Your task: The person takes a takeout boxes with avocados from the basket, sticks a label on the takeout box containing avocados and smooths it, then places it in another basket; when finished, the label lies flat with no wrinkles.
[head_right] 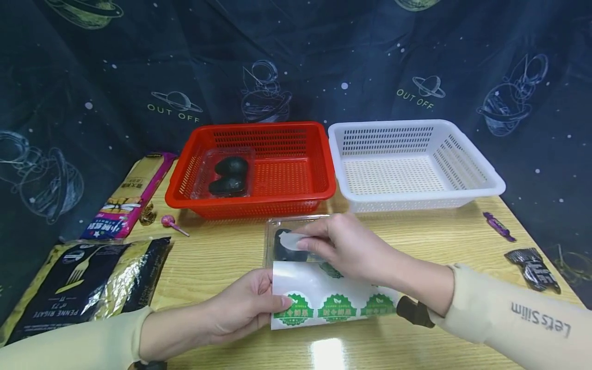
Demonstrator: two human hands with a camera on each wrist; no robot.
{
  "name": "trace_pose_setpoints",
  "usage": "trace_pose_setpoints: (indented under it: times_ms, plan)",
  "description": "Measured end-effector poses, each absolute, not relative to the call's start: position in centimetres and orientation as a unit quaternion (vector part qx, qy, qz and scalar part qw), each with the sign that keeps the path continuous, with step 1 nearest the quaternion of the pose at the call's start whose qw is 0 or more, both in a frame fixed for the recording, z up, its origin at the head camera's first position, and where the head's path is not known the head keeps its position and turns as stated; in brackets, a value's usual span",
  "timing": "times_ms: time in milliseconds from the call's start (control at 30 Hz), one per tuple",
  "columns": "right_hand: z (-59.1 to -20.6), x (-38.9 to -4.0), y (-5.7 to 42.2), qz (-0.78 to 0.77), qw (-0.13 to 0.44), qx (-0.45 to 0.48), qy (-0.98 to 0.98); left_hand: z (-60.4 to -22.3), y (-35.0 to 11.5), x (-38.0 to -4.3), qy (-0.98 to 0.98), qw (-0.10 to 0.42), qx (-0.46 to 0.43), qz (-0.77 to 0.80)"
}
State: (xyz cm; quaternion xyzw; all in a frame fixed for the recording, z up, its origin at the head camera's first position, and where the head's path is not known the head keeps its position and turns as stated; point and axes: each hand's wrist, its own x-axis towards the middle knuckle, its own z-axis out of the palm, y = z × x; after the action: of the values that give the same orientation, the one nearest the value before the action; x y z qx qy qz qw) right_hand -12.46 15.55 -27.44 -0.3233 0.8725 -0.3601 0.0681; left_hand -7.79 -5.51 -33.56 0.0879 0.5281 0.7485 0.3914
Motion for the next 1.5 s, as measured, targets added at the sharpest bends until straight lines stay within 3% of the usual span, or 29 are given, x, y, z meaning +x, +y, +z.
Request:
trace_pose_setpoints:
  times_ms: [433,733,967,1233,1367,1500]
  plan:
    - [-29.3,-15.1,18.7,-0.432,0.090,-0.202,0.874,-38.3,-4.4,-4.7,0.547,0.420,-0.003,0.724]
    - [-30.9,-15.9,18.5,-0.390,0.054,-0.216,0.894,-37.5,-4.7,-5.2,0.709,0.328,-0.074,0.619]
    - [-31.4,-16.1,18.0,-0.409,0.050,-0.257,0.874,-36.8,-5.3,-5.0,0.752,0.293,-0.091,0.583]
    - [-31.6,-16.4,17.9,-0.465,0.066,-0.193,0.861,-35.9,-6.1,-7.4,0.746,0.159,-0.161,0.626]
    - [-31.5,-16.4,18.0,-0.474,0.072,-0.163,0.862,-36.1,-6.8,-9.5,0.752,0.128,-0.145,0.631]
    - [-31.3,-16.3,18.1,-0.482,0.083,-0.136,0.862,-36.6,-7.3,-11.3,0.787,0.143,-0.071,0.596]
